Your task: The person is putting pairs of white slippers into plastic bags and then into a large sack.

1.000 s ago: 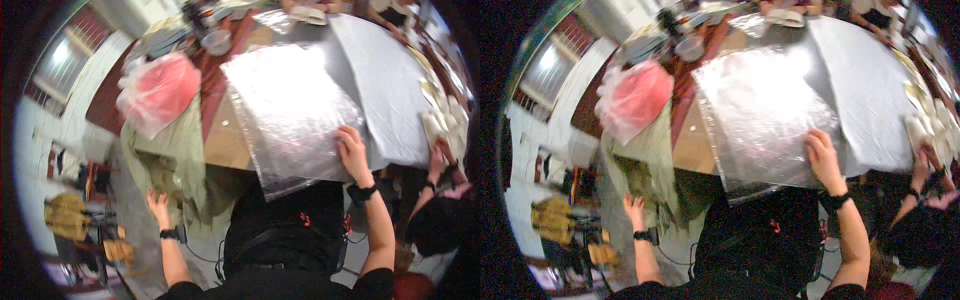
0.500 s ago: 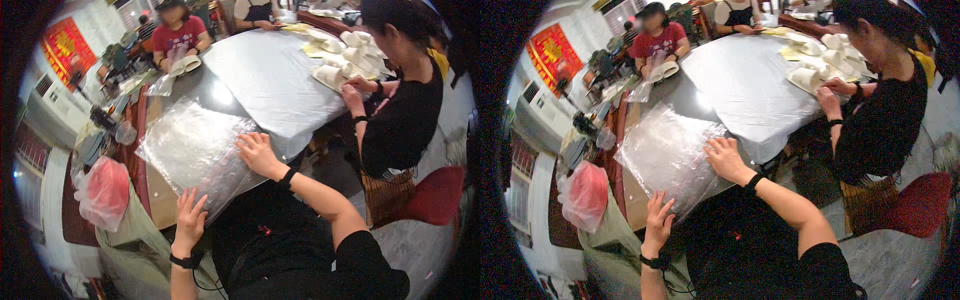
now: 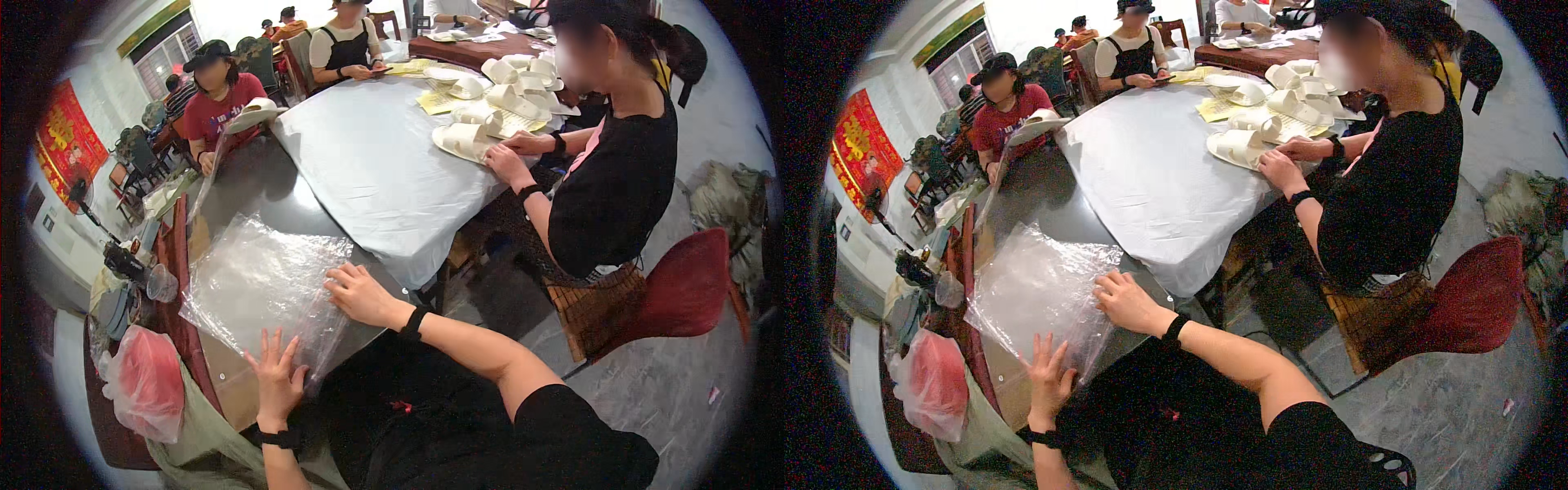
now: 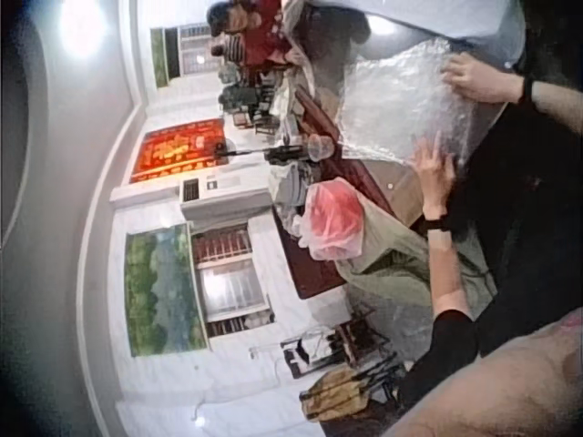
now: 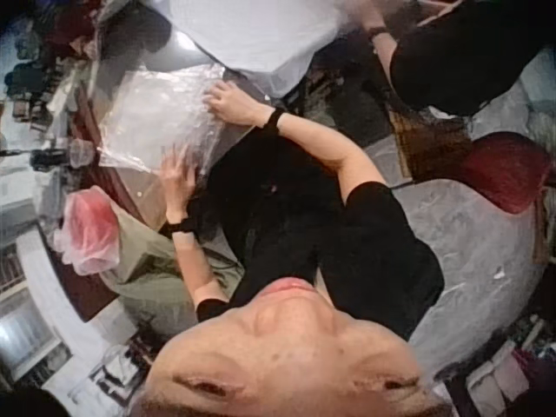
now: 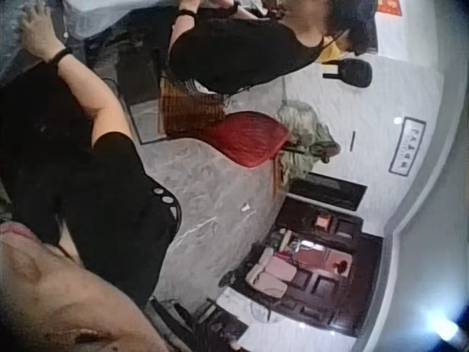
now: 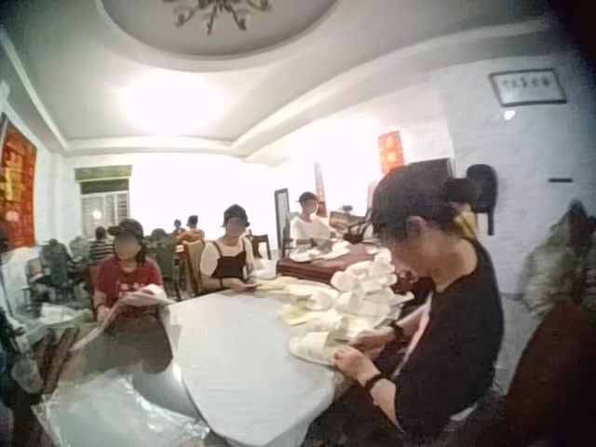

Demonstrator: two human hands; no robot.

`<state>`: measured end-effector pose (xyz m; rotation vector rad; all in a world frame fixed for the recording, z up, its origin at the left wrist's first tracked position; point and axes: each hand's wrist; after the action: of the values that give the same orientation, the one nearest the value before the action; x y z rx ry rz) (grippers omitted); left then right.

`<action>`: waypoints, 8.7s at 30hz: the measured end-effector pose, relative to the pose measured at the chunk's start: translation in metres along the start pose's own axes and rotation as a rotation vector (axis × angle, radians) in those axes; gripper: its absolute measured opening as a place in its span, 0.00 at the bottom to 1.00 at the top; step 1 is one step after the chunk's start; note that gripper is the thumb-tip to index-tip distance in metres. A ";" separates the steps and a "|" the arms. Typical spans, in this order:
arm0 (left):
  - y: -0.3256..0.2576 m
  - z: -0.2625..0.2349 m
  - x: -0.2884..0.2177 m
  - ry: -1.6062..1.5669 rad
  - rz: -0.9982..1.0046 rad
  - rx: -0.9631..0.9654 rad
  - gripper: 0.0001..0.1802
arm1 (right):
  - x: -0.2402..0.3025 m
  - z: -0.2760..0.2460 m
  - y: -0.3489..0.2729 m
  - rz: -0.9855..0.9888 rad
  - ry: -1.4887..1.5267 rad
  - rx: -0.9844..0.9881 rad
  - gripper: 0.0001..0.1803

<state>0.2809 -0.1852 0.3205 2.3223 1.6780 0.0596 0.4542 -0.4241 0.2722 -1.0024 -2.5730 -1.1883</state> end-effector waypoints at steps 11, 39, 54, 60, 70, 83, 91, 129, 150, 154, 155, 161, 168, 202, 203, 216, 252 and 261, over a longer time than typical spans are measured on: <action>-0.001 0.014 0.000 -0.073 -0.089 -0.111 0.33 | -0.003 -0.006 0.003 -0.010 0.001 0.055 0.19; -0.003 0.016 0.001 -0.126 -0.101 -0.167 0.30 | -0.009 -0.034 0.017 -0.057 0.257 0.104 0.21; -0.011 0.005 -0.001 -0.150 -0.133 -0.121 0.29 | -0.197 -0.077 0.188 0.362 -0.243 0.509 0.39; -0.006 0.005 0.000 -0.190 -0.109 -0.121 0.28 | -0.225 -0.031 0.224 0.211 -0.107 0.684 0.33; -0.014 -0.004 0.001 -0.214 0.052 -0.159 0.28 | -0.204 -0.023 0.207 0.309 0.199 0.617 0.27; -0.019 0.008 0.001 -0.394 0.177 -0.330 0.15 | -0.161 -0.008 0.213 0.291 0.303 0.720 0.22; -0.003 0.017 -0.004 -0.311 0.107 -0.412 0.24 | -0.203 -0.045 0.173 0.325 0.241 0.333 0.20; -0.007 0.021 -0.006 -0.156 -0.005 -0.364 0.34 | -0.046 -0.183 0.021 0.214 0.403 0.291 0.27; -0.016 -0.019 -0.052 -0.028 -0.043 -0.241 0.36 | 0.051 -0.136 -0.010 -0.132 0.130 0.615 0.06; -0.016 -0.018 -0.049 0.018 -0.088 -0.321 0.38 | 0.054 -0.132 -0.011 -0.123 0.109 0.659 0.06; -0.014 -0.019 -0.049 -0.006 -0.093 -0.346 0.38 | 0.055 -0.131 -0.011 -0.137 0.089 0.652 0.06; 0.009 -0.023 -0.073 -0.046 0.001 -0.376 0.37 | 0.064 -0.120 -0.009 -0.139 0.085 0.584 0.14; 0.014 -0.017 -0.089 -0.091 0.072 -0.363 0.36 | 0.069 -0.095 -0.001 -0.149 0.062 0.424 0.09; -0.014 0.008 -0.101 -0.118 0.204 -0.144 0.40 | 0.070 -0.037 -0.003 -0.162 -0.192 0.619 0.44; -0.014 0.007 -0.101 -0.125 0.196 -0.138 0.40 | 0.069 -0.038 -0.001 -0.184 -0.149 0.665 0.46; -0.019 -0.005 -0.103 -0.183 0.212 -0.003 0.42 | 0.076 -0.001 -0.019 -0.131 -0.272 0.414 0.42; -0.051 0.011 -0.045 -0.326 0.150 -0.174 0.15 | -0.043 -0.139 -0.024 -0.139 0.067 0.593 0.16; -0.057 0.007 -0.048 -0.568 -0.296 -0.548 0.08 | -0.024 -0.117 -0.023 0.336 0.373 0.458 0.04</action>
<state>0.2140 -0.2152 0.3060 1.4936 1.4527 -0.1642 0.4413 -0.5315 0.3287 -0.9466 -2.1305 -0.5921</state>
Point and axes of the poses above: each hand's wrist, its own y-axis towards the middle knuckle, its own z-axis out of the palm, x = y × z, and after that the axes turned 7 degrees about z, right-handed
